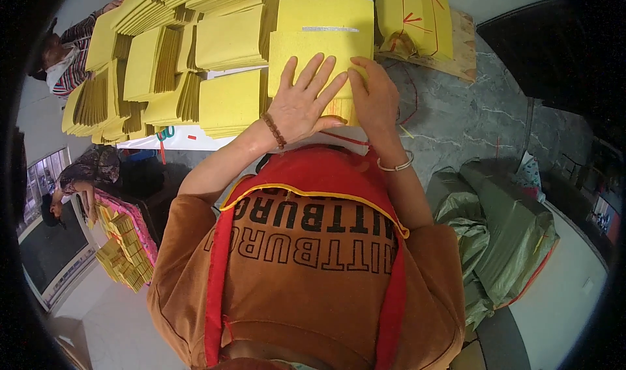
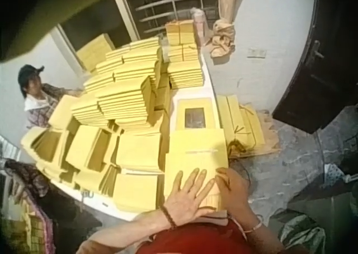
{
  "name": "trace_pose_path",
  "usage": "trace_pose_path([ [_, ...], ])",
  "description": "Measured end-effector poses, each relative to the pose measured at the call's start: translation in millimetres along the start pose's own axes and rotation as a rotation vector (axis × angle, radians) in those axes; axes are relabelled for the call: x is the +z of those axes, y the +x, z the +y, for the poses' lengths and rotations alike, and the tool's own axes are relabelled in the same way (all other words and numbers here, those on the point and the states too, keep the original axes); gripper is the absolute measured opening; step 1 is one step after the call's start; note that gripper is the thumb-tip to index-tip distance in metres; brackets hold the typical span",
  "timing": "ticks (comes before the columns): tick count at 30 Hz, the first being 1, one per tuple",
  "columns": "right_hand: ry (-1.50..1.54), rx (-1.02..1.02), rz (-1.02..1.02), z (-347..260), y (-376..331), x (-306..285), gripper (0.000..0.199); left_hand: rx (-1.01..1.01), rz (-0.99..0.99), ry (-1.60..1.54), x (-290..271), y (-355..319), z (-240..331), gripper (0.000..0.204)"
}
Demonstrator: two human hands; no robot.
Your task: Assembling and stacking yellow joss paper sheets with silver foil centers.
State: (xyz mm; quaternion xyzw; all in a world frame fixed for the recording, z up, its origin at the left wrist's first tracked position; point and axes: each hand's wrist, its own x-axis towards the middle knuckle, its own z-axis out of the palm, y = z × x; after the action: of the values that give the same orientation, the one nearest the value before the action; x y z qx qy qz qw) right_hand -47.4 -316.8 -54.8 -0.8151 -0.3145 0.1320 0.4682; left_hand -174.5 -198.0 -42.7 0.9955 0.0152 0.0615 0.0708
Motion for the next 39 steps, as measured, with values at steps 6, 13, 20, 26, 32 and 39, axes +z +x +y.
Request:
trace_pose_path([
  [6,-0.549,-0.543,-0.058,2.1,-40.3,-4.5,0.047,0.012,-0.013,-0.032,3.1,-0.7,-2.7,0.078],
  [13,-0.553,-0.513,-0.148,17.6,-48.1,-1.9,0.052,-0.01,-0.068,-0.355,-3.5,3.7,-19.6,0.068],
  [20,-0.582,-0.502,-0.138,17.2,-49.4,-1.5,0.053,-0.26,0.298,-1.889,3.4,-6.0,-54.1,0.047],
  [26,-0.587,-0.511,-0.125,17.7,-50.6,-0.6,0.055,-0.109,0.286,-0.817,-0.1,-5.7,-24.2,0.034],
  [32,-0.351,-0.496,-0.146,28.0,-43.4,-0.7,0.051,-0.007,0.252,-0.13,6.2,-8.2,-8.7,0.041],
  [39,0.741,0.12,0.008,25.4,-31.4,-23.8,0.035,0.024,0.165,0.155,-2.0,1.0,-5.3,0.05],
])
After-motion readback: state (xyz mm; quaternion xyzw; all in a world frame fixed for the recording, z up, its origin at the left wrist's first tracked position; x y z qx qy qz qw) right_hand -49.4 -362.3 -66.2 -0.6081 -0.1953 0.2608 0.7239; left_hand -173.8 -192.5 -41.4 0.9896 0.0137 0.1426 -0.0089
